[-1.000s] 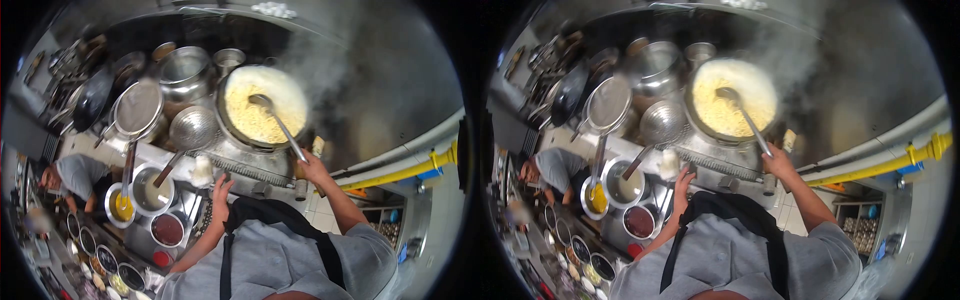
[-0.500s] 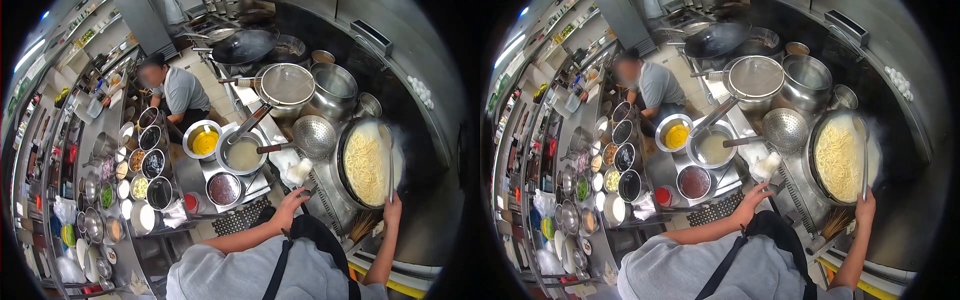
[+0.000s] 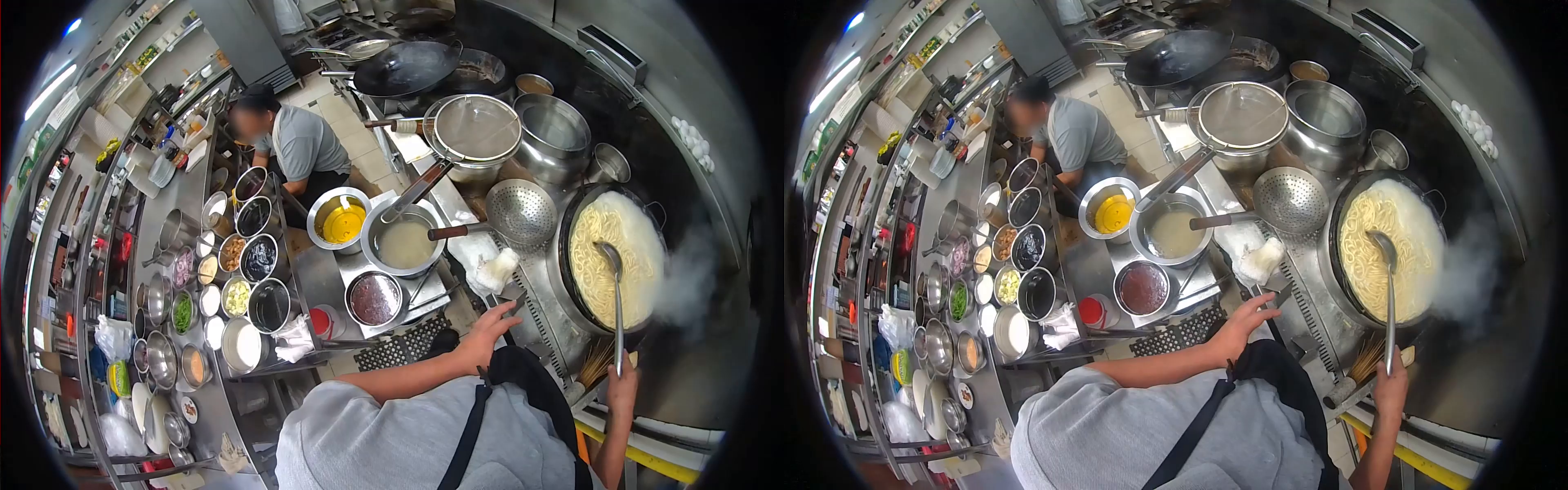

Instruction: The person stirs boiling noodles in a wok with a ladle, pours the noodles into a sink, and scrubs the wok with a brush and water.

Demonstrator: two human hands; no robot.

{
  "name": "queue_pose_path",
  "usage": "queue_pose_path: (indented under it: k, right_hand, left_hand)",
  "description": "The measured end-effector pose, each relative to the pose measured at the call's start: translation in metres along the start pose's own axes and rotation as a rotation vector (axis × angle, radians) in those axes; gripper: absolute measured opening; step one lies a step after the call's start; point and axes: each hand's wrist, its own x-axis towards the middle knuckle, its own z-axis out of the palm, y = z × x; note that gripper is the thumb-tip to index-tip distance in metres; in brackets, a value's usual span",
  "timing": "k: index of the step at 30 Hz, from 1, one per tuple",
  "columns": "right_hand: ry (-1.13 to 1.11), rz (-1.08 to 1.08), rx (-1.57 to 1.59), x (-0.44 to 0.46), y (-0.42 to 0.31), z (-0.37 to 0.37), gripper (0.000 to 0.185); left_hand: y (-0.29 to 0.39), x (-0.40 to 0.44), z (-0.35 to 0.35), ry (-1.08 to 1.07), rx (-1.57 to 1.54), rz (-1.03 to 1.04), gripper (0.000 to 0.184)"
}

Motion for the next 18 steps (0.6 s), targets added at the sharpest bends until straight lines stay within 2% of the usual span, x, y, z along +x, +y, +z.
queue_pose_path:
  k: [4, 7, 8, 12, 13, 15, 18]
  right_hand:
    - [0.063, -0.093, 0.004, -0.012, 0.003, -0.015, 0.051]
    - [0.079, 0.002, -0.103, -0.003, 0.01, 0.01, 0.051]
    - [0.108, -0.06, -0.137, 0.006, 0.022, 0.023, 0.052]
    - [0.021, 0.027, -0.034, 0.027, 0.016, 0.002, 0.051]
    - [0.033, 0.033, -0.034, 0.025, 0.019, 0.0, 0.051]
    - [0.151, -0.092, -0.029, 0.023, 0.022, 0.003, 0.05]
    - [0.128, -0.01, -0.082, 0.032, 0.019, 0.016, 0.052]
  left_hand:
    - [-0.001, -0.001, -0.005, 0.006, -0.005, -0.006, 0.066]
    - [-0.003, -0.004, -0.004, 0.01, -0.033, -0.033, 0.067]
    - [-0.003, -0.004, -0.003, 0.011, -0.044, -0.044, 0.067]
    - [-0.003, -0.001, -0.008, 0.006, 0.001, 0.004, 0.068]
    - [-0.002, -0.002, -0.008, 0.026, 0.009, 0.001, 0.067]
    - [-0.003, -0.001, -0.008, 0.048, 0.017, -0.001, 0.065]
    - [-0.001, -0.001, -0.006, 0.046, 0.004, -0.034, 0.065]
